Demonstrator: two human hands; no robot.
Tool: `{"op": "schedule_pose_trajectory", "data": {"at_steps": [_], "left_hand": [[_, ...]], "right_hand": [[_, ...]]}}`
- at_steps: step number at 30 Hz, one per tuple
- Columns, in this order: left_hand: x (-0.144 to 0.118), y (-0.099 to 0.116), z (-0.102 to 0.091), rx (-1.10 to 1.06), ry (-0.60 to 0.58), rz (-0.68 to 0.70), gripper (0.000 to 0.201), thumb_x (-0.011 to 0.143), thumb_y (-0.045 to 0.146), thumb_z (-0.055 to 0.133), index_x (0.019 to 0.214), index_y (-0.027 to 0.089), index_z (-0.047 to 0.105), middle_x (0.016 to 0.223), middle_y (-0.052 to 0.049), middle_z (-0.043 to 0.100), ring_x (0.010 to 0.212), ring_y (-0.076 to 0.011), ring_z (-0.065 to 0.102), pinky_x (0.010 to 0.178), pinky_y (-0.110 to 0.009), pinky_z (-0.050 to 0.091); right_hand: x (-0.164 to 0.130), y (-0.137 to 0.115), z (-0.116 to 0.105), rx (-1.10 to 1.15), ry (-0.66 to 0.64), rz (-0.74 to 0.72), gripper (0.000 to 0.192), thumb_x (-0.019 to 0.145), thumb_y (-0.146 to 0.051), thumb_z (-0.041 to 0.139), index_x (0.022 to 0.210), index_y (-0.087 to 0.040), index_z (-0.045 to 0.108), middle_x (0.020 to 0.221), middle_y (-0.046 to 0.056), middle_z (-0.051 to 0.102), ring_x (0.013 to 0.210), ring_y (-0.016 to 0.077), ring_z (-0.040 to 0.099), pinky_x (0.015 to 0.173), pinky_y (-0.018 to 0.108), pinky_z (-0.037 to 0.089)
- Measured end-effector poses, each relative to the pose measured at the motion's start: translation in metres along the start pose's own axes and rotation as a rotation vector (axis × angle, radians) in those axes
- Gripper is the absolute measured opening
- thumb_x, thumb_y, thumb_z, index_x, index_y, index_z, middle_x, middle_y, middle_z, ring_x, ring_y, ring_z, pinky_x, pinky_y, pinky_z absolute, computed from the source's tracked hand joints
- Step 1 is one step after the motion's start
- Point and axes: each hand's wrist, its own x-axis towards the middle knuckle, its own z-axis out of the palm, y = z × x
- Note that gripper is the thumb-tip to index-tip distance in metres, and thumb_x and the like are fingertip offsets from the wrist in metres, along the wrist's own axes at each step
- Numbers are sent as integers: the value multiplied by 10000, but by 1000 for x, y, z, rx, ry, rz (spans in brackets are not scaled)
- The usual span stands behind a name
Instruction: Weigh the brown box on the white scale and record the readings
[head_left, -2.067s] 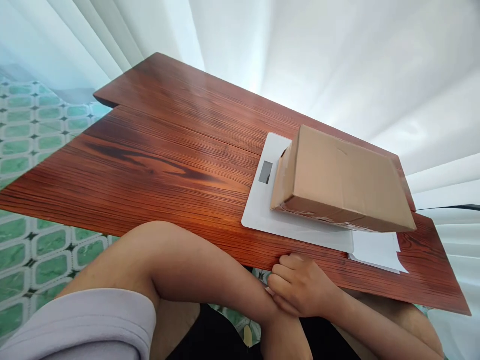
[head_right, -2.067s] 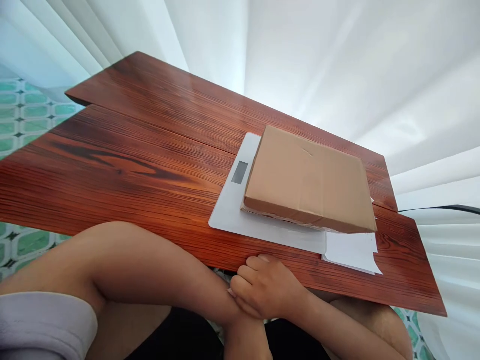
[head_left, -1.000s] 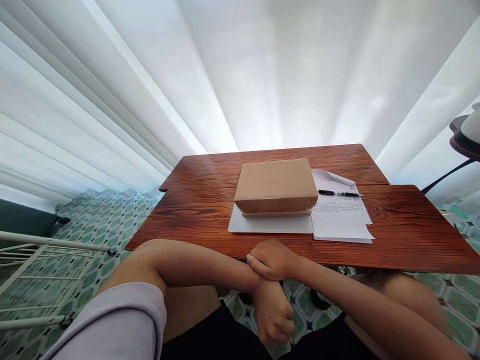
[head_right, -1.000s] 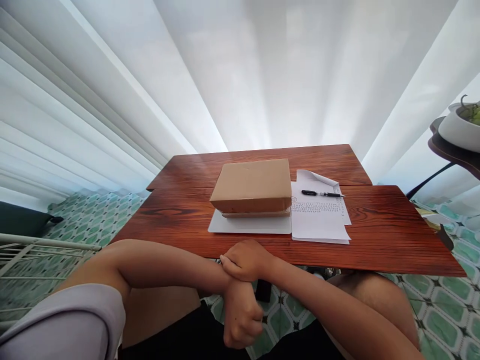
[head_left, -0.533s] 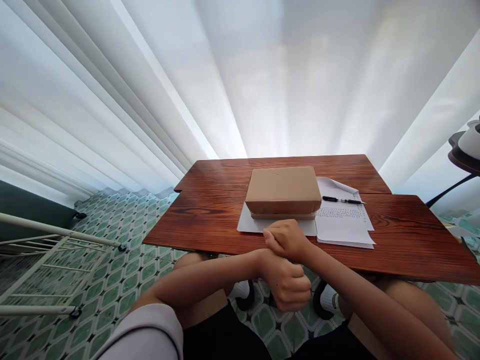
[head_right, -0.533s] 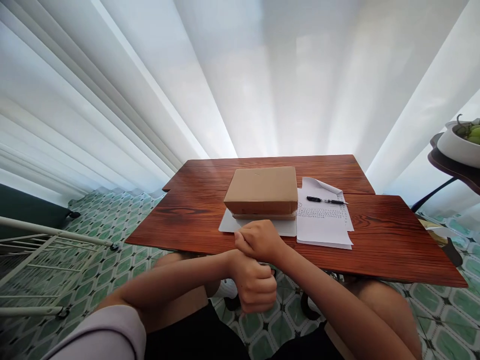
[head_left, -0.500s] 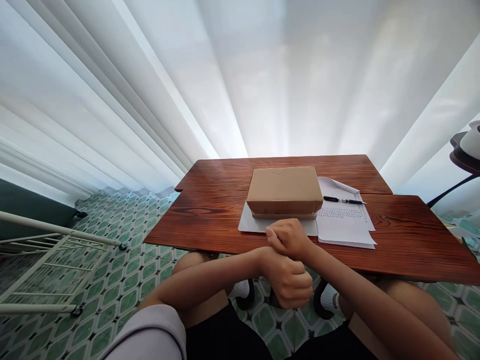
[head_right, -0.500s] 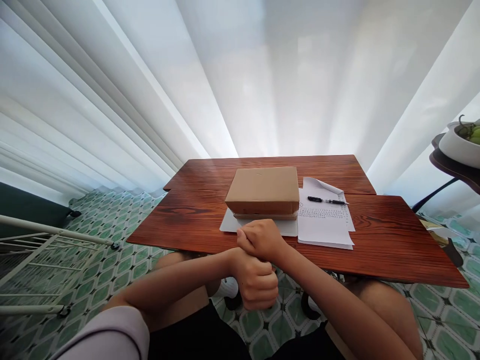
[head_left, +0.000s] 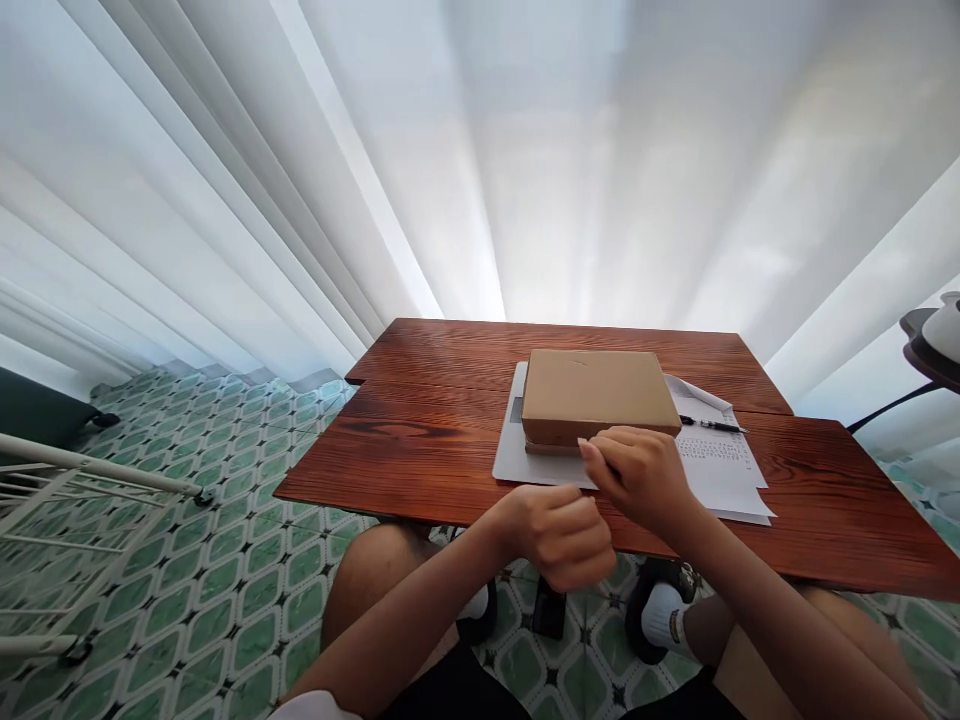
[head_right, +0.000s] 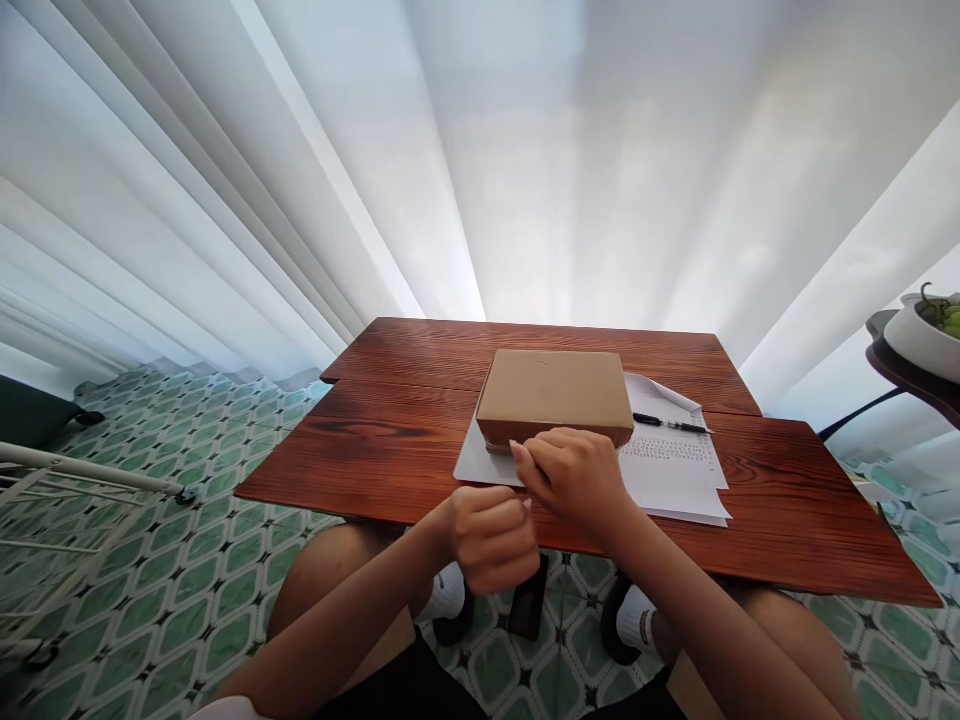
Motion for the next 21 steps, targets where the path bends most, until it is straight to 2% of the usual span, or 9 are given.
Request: {"op": "schedule_pose_trajectory", "data": {"at_steps": [2,5,7,9,12,14,17,19,21], "left_hand": [[-10,-8,-6,38,8,-120,285,811,81,520,568,210,448,568,19,463,527,-120,404,478,-261,361],[-23,-17,-10,65,94,-313,236,806,40,509,647,213,489,578,21,492,575,-131,440,542,-263,382],[-28,-22,-11,59,163,-474,206,807,15,505,796,210,571,619,19,534,627,-141,480,611,-267,422],[-31,-25,-11,42,207,-646,296,828,7,505,1021,201,616,682,14,567,691,-149,515,704,-285,460],[-34,-30,-12,16,227,-902,433,882,67,513,1290,209,553,875,-30,626,894,-182,568,875,-350,479],[-37,-32,-10,-22,217,-1069,505,916,136,519,1409,233,469,1102,-71,644,1085,-211,562,997,-406,457],[-44,-37,-2,-156,193,-1288,565,961,232,500,1507,272,356,1425,-90,538,1330,-229,482,1139,-453,387],[-50,-39,4,-278,173,-1423,566,983,300,474,1529,281,327,1552,-82,428,1441,-234,396,1194,-459,344],[-56,-42,10,-398,149,-1556,596,991,374,460,1554,270,292,1616,-75,343,1502,-237,319,1233,-454,300]], "right_hand": [[1,7,-3,-78,22,44,399,1039,-248,437,642,-216,467,575,-20,513,539,129,437,554,306,271],[-3,19,-9,-155,79,189,321,1049,-248,397,748,-220,505,666,6,550,623,163,490,605,312,324],[-6,26,-12,-137,136,310,295,1049,-235,353,817,-218,535,756,32,584,724,188,534,704,326,386],[-8,32,-15,-102,224,404,279,1044,-243,327,935,-209,582,897,71,624,874,221,572,834,375,432],[-9,39,-15,-36,317,533,318,1031,-315,343,1184,-187,591,1194,137,608,1155,273,548,970,455,459],[-12,46,-13,24,273,657,422,1019,-398,370,1354,-191,523,1396,147,525,1283,295,502,1029,486,462],[-18,57,-10,52,79,852,651,990,-552,398,1547,-222,332,1597,115,359,1372,328,461,1134,533,394],[-21,64,-11,34,-44,941,780,968,-635,391,1603,-220,213,1640,105,298,1402,347,439,1165,549,358],[-21,69,-13,18,-132,983,849,957,-676,367,1622,-195,146,1633,113,318,1426,348,417,1169,549,351]]}}
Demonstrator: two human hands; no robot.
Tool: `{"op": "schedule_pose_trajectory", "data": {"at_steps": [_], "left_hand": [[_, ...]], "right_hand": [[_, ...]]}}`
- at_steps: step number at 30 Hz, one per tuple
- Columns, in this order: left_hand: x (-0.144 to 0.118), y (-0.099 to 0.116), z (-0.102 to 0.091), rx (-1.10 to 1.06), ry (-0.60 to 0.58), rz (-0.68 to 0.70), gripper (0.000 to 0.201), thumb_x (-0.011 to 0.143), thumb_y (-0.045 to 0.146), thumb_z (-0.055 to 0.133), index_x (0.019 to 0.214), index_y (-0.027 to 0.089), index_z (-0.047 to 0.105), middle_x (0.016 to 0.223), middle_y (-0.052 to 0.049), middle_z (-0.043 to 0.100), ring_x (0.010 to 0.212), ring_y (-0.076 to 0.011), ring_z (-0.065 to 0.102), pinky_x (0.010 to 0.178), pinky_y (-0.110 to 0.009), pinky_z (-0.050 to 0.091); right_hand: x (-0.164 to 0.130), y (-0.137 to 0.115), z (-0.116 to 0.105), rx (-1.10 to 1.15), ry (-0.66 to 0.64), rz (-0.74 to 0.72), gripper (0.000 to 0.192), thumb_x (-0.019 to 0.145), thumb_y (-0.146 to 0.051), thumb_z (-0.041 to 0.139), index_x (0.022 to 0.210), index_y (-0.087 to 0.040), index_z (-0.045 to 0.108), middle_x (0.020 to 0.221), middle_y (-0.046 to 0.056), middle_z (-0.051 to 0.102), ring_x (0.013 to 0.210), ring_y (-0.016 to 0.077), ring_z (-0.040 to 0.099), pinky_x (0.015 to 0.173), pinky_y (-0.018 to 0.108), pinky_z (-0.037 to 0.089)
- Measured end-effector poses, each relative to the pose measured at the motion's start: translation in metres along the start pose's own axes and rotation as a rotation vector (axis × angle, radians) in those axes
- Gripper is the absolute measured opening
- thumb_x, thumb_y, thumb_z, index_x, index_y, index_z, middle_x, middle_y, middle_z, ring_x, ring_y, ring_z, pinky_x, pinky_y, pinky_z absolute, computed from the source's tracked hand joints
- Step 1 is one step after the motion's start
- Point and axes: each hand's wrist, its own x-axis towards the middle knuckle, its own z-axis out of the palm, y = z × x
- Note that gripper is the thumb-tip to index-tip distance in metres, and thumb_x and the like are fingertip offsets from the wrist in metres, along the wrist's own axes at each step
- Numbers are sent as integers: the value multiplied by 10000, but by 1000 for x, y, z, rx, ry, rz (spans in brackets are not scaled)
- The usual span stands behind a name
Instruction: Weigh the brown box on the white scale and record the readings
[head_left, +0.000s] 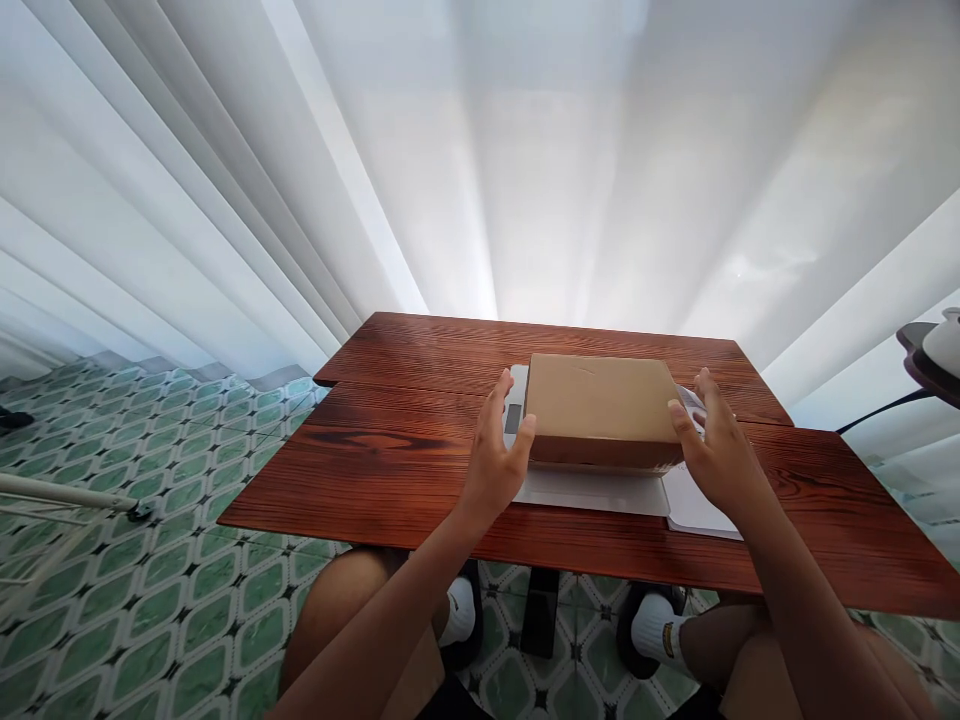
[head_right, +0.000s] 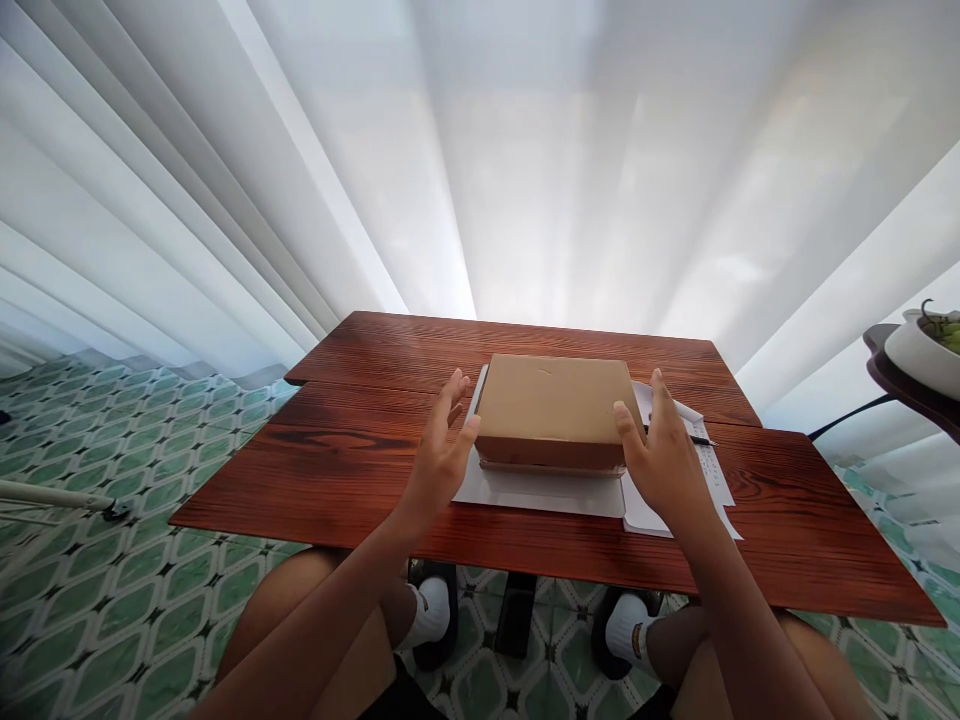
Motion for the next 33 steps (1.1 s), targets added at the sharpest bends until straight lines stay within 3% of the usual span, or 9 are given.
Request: {"op": "schedule_pose_trajectory", "data": {"at_steps": [4,9,16,21,29,33], "left_hand": [[6,-6,4,-56,-108,-226,725,986,515,443,1601,225,188,1670,-72,226,1551,-244,205,1274,-454,212],[8,0,8,-50,-178,-329,780,977,555,432,1613,208,144,1684,-58,170,1565,-233,154,1284,-432,171],[5,-4,14,-143,-204,-293,738,976,635,422,1588,262,245,1635,-59,323,1520,-238,297,1257,-411,262],[5,-2,15,-165,-188,-260,658,1001,581,406,1567,262,297,1617,-53,360,1507,-216,326,1254,-400,273],[3,5,11,-213,-191,-306,632,1006,558,403,1560,271,302,1622,-44,352,1510,-227,323,1226,-382,341],[3,9,8,-229,-160,-264,583,1014,507,401,1540,263,341,1604,-45,385,1497,-223,347,1210,-366,368]], "right_hand": [[5,0,-6,-66,-62,12,871,963,-689,303,1612,-119,189,1551,144,455,1436,339,411,1172,522,336],[5,0,-6,-188,-138,31,906,950,-742,234,1588,-100,284,1473,191,534,1360,416,485,1067,541,422],[6,6,-6,-255,-191,-10,859,949,-758,245,1516,-137,425,1291,204,666,1154,419,635,897,509,502],[5,5,-3,-295,-140,-45,794,970,-692,313,1476,-99,463,1145,214,720,994,396,687,789,466,515],[4,-1,-4,-294,-150,-7,800,949,-704,350,1483,-119,461,1197,204,699,1022,396,671,788,456,506],[2,-4,-4,-265,-141,2,820,936,-710,371,1507,-125,432,1183,193,706,1034,404,665,813,473,503]]}}
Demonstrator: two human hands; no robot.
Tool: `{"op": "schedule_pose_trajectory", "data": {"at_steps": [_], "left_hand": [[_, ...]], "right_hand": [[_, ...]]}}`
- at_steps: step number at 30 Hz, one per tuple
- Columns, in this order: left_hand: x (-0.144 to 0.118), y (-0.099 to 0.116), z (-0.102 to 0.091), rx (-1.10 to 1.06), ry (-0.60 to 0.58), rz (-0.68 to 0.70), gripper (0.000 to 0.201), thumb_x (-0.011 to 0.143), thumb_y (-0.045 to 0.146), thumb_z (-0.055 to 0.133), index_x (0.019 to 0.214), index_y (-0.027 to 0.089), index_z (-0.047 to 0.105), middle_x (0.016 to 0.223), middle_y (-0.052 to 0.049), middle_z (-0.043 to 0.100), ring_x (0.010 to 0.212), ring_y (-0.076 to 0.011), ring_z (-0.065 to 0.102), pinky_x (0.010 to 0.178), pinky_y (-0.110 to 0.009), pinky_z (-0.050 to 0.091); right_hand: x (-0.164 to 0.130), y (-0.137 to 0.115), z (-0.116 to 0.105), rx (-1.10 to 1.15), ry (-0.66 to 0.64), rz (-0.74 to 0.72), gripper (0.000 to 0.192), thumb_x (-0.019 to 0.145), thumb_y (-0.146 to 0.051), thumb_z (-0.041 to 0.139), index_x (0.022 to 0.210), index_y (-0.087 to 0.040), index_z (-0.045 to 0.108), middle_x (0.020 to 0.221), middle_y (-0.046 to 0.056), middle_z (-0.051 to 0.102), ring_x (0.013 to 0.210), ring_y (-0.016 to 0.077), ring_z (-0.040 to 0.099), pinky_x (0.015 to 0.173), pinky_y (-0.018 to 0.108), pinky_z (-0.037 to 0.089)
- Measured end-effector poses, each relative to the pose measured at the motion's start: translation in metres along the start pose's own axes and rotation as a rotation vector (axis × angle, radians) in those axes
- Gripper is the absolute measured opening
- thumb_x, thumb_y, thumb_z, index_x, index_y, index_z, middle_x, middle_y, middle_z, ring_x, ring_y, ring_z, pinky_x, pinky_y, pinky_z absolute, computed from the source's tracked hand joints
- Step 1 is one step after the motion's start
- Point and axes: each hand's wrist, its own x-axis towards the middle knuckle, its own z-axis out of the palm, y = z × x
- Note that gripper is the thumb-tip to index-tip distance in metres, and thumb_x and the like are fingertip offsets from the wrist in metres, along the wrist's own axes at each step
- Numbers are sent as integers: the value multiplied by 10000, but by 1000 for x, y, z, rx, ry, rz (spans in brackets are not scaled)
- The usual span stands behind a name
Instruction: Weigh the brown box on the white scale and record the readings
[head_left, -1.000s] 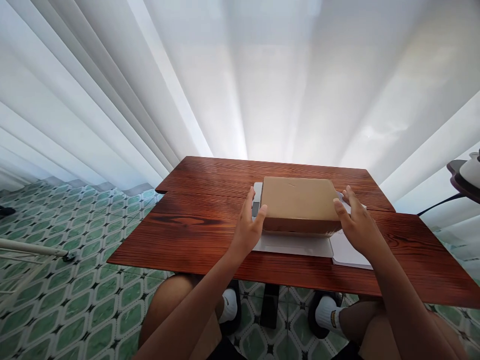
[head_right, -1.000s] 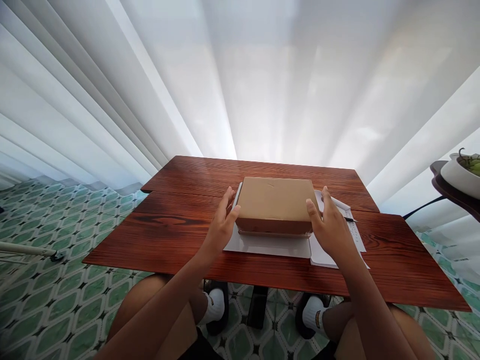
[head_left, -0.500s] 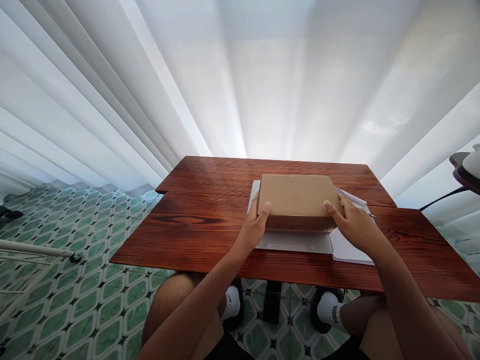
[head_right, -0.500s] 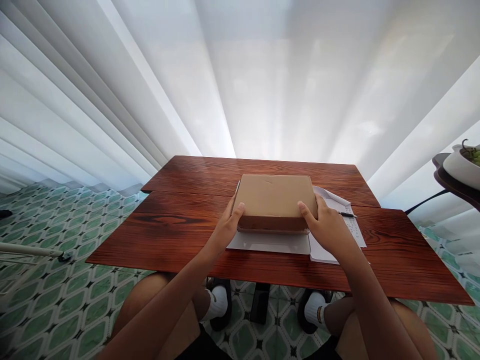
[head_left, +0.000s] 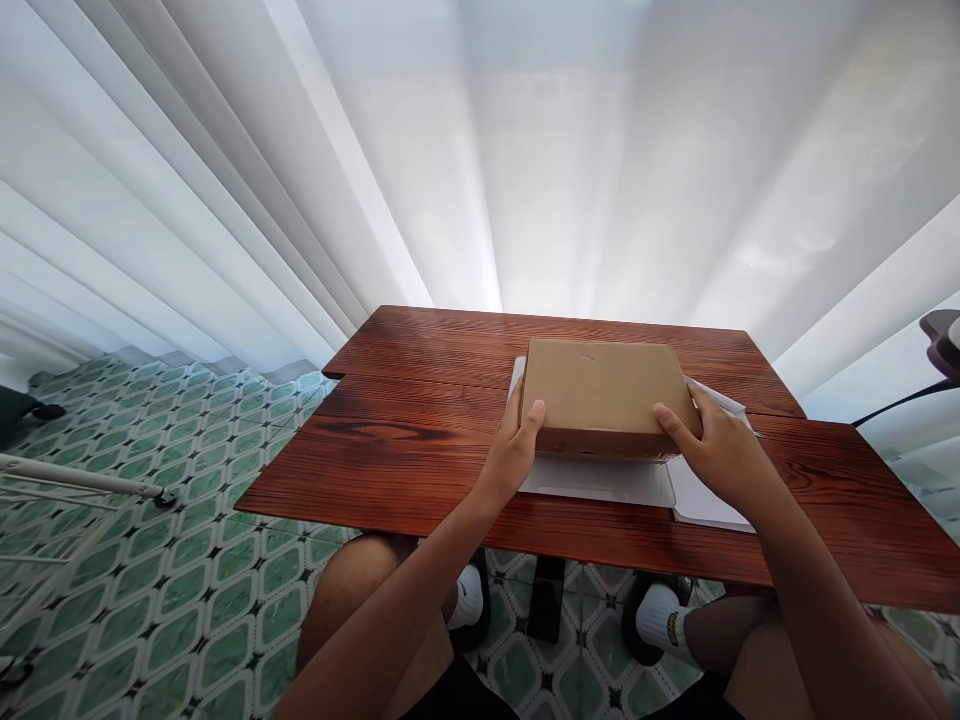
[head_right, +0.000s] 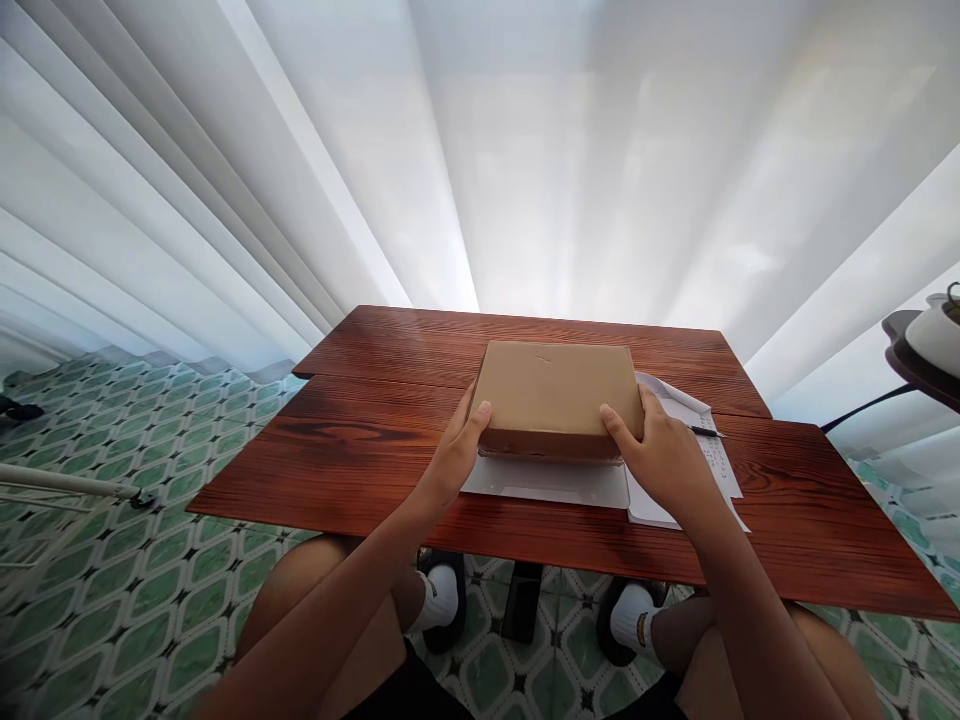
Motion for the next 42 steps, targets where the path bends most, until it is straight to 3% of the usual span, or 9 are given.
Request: {"op": "schedule_pose_trajectory", "data": {"at_steps": [12,16,23,29,34,38,42], "left_hand": [[-1,11,-15,-25,114,122,555,990,405,449,1519,248,393,1577,-42,427,1468,-203,394,1228,-374,335],[0,17,-24,-36,138,151,528,970,373,460,1479,232,458,1561,-42,449,1461,-214,400,1234,-385,324],[2,21,-40,-41,149,154,520,965,366,468,1469,235,468,1529,-48,490,1428,-239,448,1199,-395,382],[8,24,-58,-53,215,194,488,972,373,476,1442,245,502,1514,-39,509,1421,-232,458,1206,-400,374],[19,26,-82,-52,316,228,461,969,390,501,1397,224,545,1421,-61,588,1360,-230,516,1169,-382,412],[27,24,-103,13,448,231,465,952,401,537,1363,187,573,1415,-101,561,1334,-237,520,1151,-375,414],[28,25,-124,44,507,224,462,948,392,541,1355,180,587,1389,-114,567,1284,-242,549,1115,-383,440]], "right_hand": [[-5,-6,3,109,52,-141,964,738,-768,651,1504,-228,424,1271,152,673,1071,386,663,755,412,533],[-9,-13,5,168,39,-188,970,728,-708,701,1514,-232,390,1261,138,678,1095,375,653,822,438,535],[-10,-25,11,154,41,-166,907,740,-694,675,1488,-245,430,1142,129,712,973,368,684,737,438,533],[-4,-49,14,147,92,-201,847,738,-685,672,1435,-239,492,1087,138,713,910,365,690,693,441,519],[12,-76,18,169,23,-237,913,710,-646,729,1471,-221,458,1064,145,729,883,364,697,662,428,528],[19,-102,26,174,31,-279,886,738,-628,715,1485,-231,453,1095,136,729,883,350,703,705,438,529],[19,-128,38,201,11,-327,814,773,-600,697,1467,-239,473,1145,126,722,952,340,695,777,447,526]]}}
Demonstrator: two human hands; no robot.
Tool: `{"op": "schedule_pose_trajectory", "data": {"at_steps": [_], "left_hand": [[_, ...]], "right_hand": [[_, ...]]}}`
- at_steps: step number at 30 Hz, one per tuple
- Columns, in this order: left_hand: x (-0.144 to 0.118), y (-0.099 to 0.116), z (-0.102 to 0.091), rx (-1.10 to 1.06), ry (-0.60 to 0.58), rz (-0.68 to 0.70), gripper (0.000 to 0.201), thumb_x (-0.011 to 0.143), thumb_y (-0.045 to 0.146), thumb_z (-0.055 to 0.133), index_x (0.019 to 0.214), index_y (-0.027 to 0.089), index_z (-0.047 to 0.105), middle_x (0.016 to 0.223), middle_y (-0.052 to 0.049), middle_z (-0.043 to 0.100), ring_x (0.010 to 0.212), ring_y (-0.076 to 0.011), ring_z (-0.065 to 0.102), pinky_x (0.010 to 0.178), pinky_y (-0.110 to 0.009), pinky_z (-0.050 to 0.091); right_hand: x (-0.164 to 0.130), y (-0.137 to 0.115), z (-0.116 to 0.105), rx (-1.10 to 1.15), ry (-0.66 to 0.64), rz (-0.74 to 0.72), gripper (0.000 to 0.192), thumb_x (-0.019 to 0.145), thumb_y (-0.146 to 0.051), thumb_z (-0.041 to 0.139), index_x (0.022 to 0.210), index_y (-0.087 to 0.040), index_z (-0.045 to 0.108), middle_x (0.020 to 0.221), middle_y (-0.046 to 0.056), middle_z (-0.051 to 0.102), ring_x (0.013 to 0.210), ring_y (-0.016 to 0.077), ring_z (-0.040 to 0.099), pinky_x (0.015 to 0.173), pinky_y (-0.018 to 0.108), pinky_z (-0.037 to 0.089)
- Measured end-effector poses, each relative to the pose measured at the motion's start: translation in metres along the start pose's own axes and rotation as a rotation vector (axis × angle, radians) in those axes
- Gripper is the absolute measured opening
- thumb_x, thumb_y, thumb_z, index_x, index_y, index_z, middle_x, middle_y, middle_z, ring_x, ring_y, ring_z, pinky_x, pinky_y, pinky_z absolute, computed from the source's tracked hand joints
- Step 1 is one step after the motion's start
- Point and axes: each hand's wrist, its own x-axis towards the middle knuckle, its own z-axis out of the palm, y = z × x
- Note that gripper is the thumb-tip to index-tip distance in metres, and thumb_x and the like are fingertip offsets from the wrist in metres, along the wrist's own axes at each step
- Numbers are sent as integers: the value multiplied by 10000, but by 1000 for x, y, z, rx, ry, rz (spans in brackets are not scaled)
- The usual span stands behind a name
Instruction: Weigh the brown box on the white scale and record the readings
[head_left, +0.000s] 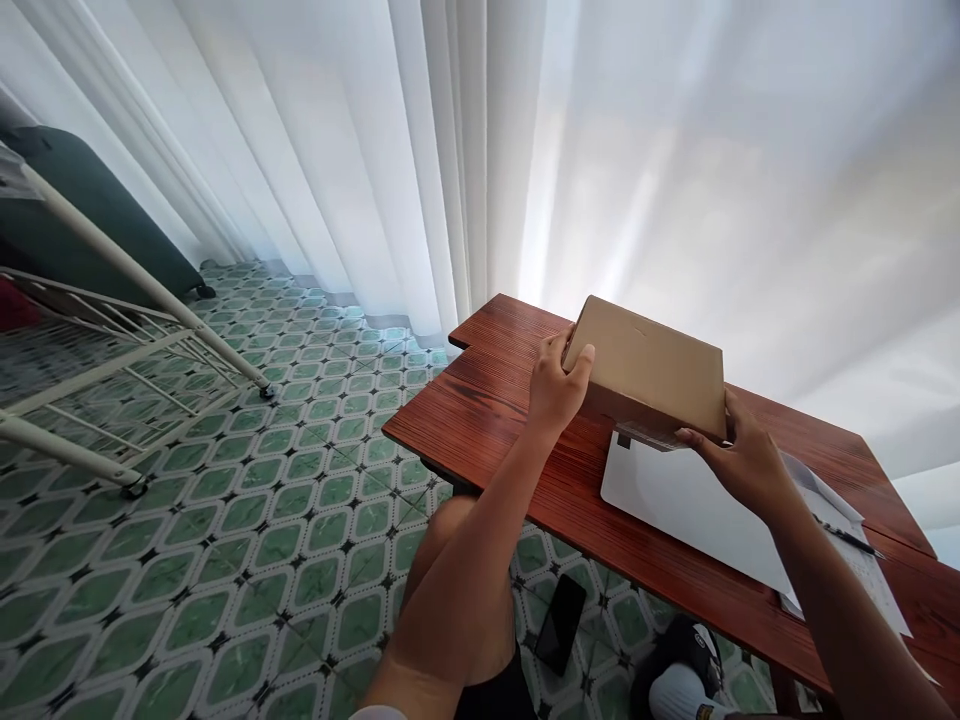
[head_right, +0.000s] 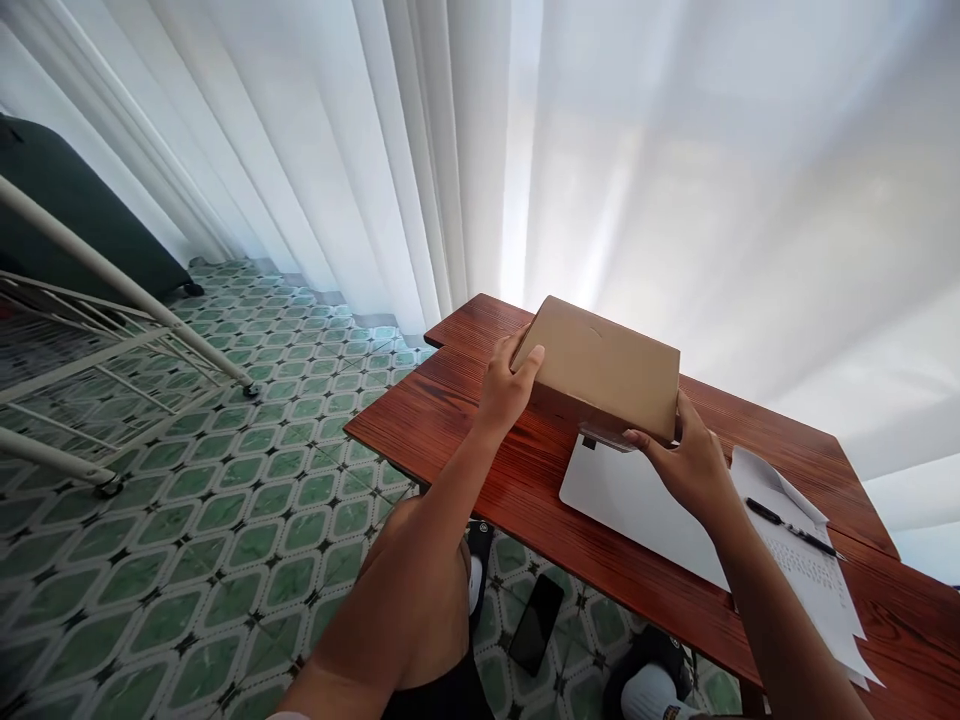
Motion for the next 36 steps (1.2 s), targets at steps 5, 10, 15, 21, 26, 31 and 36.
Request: {"op": "schedule_pose_trajectory", "data": {"at_steps": [5,10,15,21,26,31,36], "left_hand": [[9,0,-21,91,68,-33,489,936,369,557,1365,137,588,1368,-131,606,1279,-292,557,1109,-438,437],[13,1,-34,188,129,-58,464,932,343,560,1351,151,608,1367,-104,636,1284,-285,572,1124,-418,427],[17,1,-43,318,147,-82,474,935,345,541,1370,165,599,1338,-88,660,1256,-267,594,1090,-398,462],[20,-1,-49,465,141,-149,483,936,374,536,1382,199,594,1313,-104,666,1293,-295,549,1101,-444,441],[21,2,-52,550,72,-174,490,943,349,508,1397,177,573,1297,-115,675,1268,-310,564,1078,-462,454],[22,2,-53,605,65,-193,482,948,328,489,1399,176,569,1284,-120,680,1249,-309,577,1053,-444,470],[22,2,-54,699,58,-207,473,948,323,477,1388,177,571,1234,-144,694,1185,-319,622,976,-439,510]], "right_hand": [[10,-15,23,78,-66,-32,751,798,-592,690,1416,-202,516,1158,140,714,1014,334,677,780,426,527],[16,-20,47,209,-134,-32,749,782,-601,714,1392,-209,522,1084,106,726,954,308,682,777,430,532],[17,-23,67,290,-196,25,731,768,-631,724,1351,-227,548,1086,104,726,965,312,679,755,415,537],[14,-22,79,340,-219,25,706,772,-637,723,1324,-230,559,1001,86,729,900,298,684,745,417,539],[11,-21,81,359,-236,39,708,777,-638,724,1335,-237,553,990,84,729,884,296,692,735,415,539],[11,-21,86,386,-254,41,724,775,-626,730,1363,-250,541,1028,83,734,921,296,696,768,420,550],[9,-23,88,397,-265,33,723,771,-615,740,1364,-253,542,1049,83,742,955,306,701,820,445,556]]}}
